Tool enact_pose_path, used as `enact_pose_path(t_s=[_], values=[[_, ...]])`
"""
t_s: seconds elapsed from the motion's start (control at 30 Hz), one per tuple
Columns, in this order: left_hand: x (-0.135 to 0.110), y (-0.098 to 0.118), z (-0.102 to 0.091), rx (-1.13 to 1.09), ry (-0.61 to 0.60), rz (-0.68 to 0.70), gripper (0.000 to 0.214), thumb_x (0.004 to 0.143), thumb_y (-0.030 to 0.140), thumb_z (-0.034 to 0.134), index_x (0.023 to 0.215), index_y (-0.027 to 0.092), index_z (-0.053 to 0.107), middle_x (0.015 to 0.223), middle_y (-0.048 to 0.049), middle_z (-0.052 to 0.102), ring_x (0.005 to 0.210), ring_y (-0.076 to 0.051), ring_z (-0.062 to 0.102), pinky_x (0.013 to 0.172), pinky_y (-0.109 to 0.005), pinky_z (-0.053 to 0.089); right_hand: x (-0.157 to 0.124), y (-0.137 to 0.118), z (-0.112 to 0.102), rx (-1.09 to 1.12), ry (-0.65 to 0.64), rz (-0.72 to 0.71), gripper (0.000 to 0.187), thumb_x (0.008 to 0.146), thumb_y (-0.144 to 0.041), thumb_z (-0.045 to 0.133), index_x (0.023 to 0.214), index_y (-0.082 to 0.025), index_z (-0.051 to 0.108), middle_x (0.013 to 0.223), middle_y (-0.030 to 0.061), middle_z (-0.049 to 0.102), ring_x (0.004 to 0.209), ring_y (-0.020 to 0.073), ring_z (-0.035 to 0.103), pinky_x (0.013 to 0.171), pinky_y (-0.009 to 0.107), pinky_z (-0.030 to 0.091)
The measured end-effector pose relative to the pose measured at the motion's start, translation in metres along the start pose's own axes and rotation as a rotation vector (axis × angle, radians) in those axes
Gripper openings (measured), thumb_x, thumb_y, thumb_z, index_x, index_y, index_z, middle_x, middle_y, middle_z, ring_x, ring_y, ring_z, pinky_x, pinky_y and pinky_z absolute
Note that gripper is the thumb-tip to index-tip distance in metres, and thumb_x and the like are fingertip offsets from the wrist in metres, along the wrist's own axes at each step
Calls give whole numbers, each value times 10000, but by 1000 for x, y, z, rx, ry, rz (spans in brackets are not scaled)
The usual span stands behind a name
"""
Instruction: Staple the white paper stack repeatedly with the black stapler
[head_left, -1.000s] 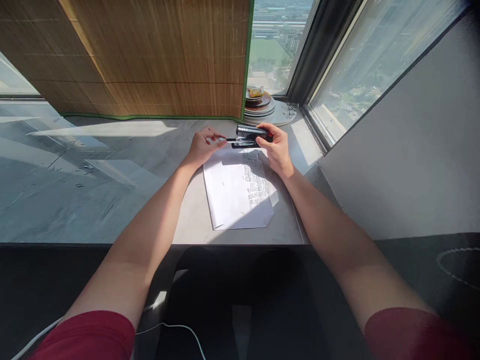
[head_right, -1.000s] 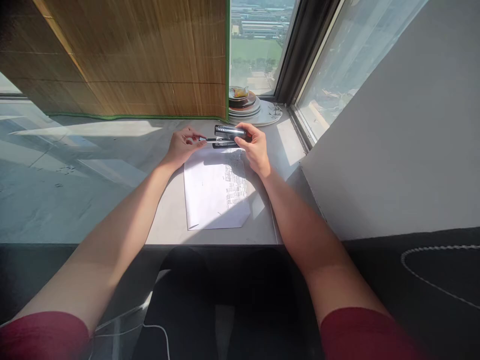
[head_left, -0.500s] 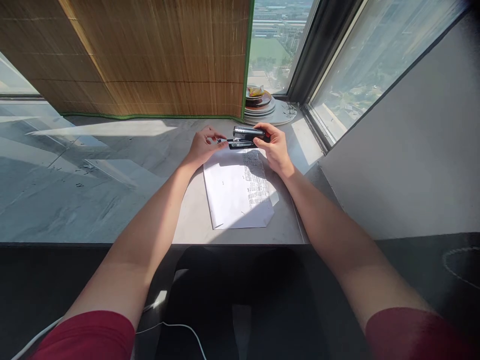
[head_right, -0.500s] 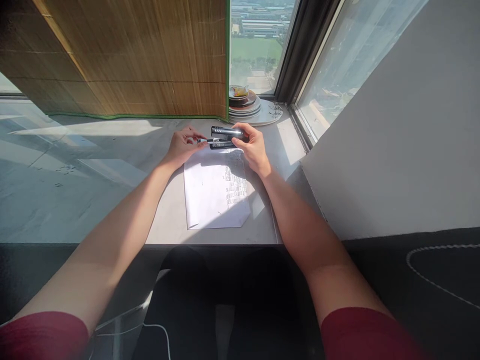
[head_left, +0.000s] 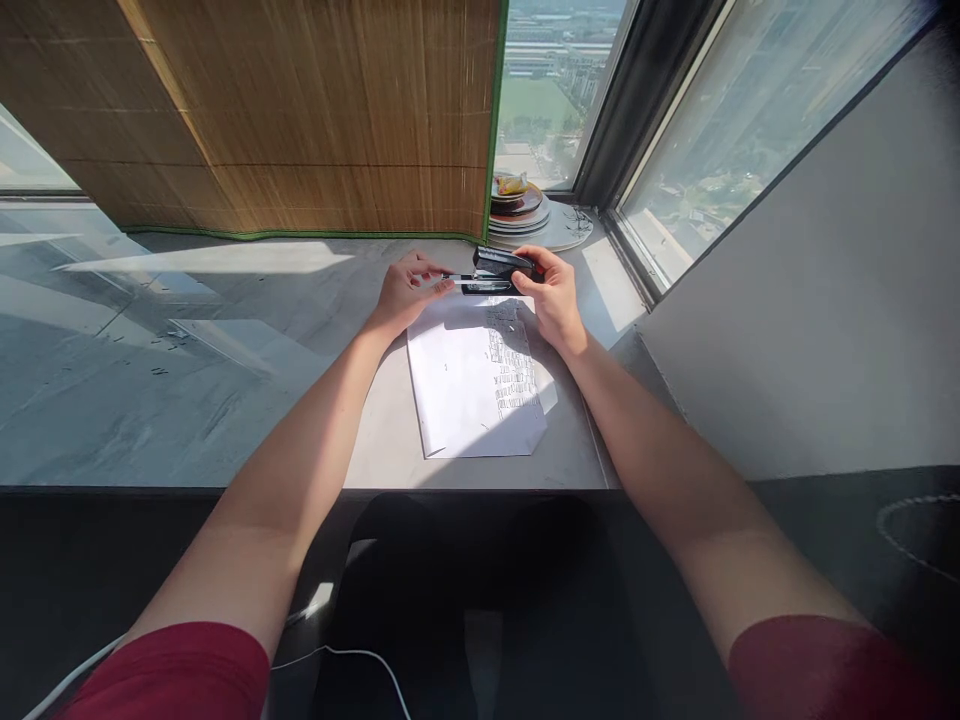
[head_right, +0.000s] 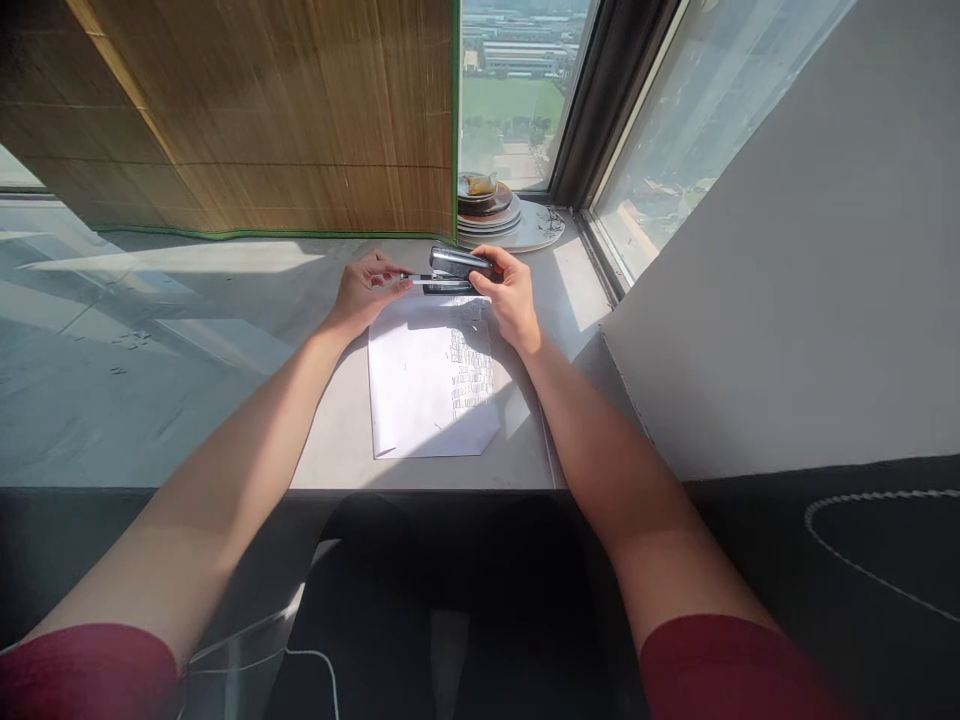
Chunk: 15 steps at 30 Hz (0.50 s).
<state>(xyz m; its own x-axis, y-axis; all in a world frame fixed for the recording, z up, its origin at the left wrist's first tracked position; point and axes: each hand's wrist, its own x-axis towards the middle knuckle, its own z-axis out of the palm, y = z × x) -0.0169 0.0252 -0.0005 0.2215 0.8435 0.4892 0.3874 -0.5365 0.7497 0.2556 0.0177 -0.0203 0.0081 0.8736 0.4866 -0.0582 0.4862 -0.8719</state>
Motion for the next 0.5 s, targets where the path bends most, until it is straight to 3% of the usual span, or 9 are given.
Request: enact_pose_path(t_s=[0.17, 0.33, 0.5], values=[[1, -1, -1, -4, 18, 18, 208, 895, 401, 912, 1049, 274, 856, 989, -84, 703, 1003, -250, 668, 871, -416, 551, 2, 9, -5, -52, -41, -63, 516, 805, -612, 883, 1164, -273, 735, 1042, 16, 717, 969, 216, 676, 765, 338, 595], [-1, 1, -3, -48, -32, 18, 171, 947, 417, 849, 1056, 284, 860, 997, -85, 723, 999, -246, 684, 849, -409, 559, 4, 18, -9, -13, 34, -53, 424, 806, -531, 893, 1111, -279, 738, 994, -9, 716, 916, 193, 627, 767, 352, 554], [-3, -2, -3, -73, -93, 28, 190, 886, 389, 878, 1052, 299, 857, 1060, -70, 760, 1031, -242, 696, 853, -394, 554, 3, 14, -4, 9, -93, -64, 498, 788, -590, 897, 1128, -272, 722, 1031, 7, 715, 952, 210, 660, 814, 366, 577]])
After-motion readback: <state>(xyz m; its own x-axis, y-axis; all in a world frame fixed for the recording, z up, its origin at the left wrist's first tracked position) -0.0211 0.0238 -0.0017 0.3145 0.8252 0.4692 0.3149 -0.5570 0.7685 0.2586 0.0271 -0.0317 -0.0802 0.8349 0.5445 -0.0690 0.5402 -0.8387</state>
